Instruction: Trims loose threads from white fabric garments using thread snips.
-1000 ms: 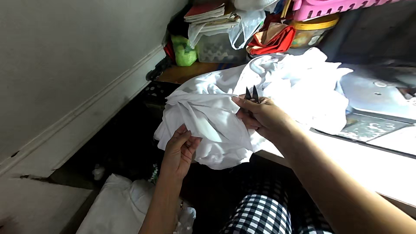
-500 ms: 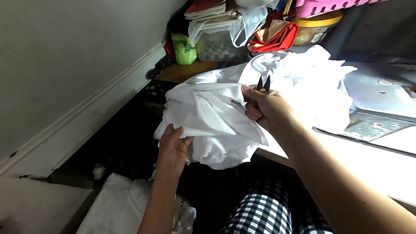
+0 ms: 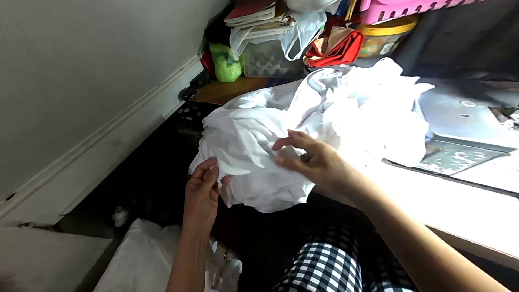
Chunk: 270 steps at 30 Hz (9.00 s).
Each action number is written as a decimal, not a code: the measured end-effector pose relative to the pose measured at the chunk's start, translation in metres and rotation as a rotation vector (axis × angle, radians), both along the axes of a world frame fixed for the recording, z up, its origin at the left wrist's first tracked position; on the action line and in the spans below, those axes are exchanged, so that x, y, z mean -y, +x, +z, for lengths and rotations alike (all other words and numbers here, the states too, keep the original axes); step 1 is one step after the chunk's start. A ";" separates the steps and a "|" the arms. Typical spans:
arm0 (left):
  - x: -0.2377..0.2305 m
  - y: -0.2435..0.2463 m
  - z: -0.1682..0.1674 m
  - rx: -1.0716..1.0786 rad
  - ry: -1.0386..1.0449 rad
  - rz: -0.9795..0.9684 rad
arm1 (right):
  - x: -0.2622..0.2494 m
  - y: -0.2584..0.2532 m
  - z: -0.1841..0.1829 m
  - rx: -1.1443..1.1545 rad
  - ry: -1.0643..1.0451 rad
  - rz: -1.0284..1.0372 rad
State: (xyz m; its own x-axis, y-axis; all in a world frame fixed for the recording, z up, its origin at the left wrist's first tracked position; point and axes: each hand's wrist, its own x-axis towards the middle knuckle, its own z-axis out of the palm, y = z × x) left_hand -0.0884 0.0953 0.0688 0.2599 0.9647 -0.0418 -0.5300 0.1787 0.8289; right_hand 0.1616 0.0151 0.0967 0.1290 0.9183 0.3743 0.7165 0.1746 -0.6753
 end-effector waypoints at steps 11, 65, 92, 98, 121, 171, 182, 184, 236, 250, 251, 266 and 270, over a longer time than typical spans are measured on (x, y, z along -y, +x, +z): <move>0.016 -0.029 -0.014 -0.229 -0.055 -0.076 | -0.011 -0.017 0.001 -0.288 -0.037 -0.152; 0.031 -0.045 -0.032 -0.151 -0.030 -0.015 | 0.016 -0.104 -0.062 -0.610 -0.566 0.417; 0.014 -0.049 -0.059 -0.065 -0.066 -0.305 | 0.019 -0.117 -0.045 -0.745 -0.548 0.304; 0.006 -0.070 -0.081 -0.302 0.240 -0.224 | 0.004 -0.131 -0.056 -0.878 -0.627 0.250; 0.051 -0.066 -0.110 -0.844 0.418 -0.714 | 0.026 -0.113 -0.039 -0.520 -0.345 0.377; 0.075 -0.044 -0.064 -0.558 0.463 -0.455 | 0.035 -0.103 -0.047 -0.952 -0.454 0.294; 0.075 -0.041 -0.098 -0.938 0.658 -0.858 | 0.047 -0.066 -0.025 -0.305 -0.093 -0.001; 0.075 -0.037 -0.097 -0.822 0.691 -0.828 | 0.033 -0.048 -0.012 -0.084 0.051 -0.204; 0.074 -0.040 -0.031 -0.269 0.521 -0.658 | 0.024 -0.086 -0.008 0.348 0.271 -0.003; 0.101 -0.003 -0.088 -1.144 0.541 -1.148 | -0.042 -0.001 0.027 -0.280 0.000 -0.097; 0.095 -0.008 -0.089 -1.117 0.563 -1.158 | -0.025 -0.004 0.032 -0.401 0.003 -0.091; 0.079 -0.004 -0.152 -1.544 0.375 -1.023 | 0.077 -0.045 -0.105 -0.164 -0.568 0.050; 0.068 -0.004 -0.139 -1.284 0.306 -0.905 | 0.082 -0.039 -0.079 -0.200 -0.205 -0.012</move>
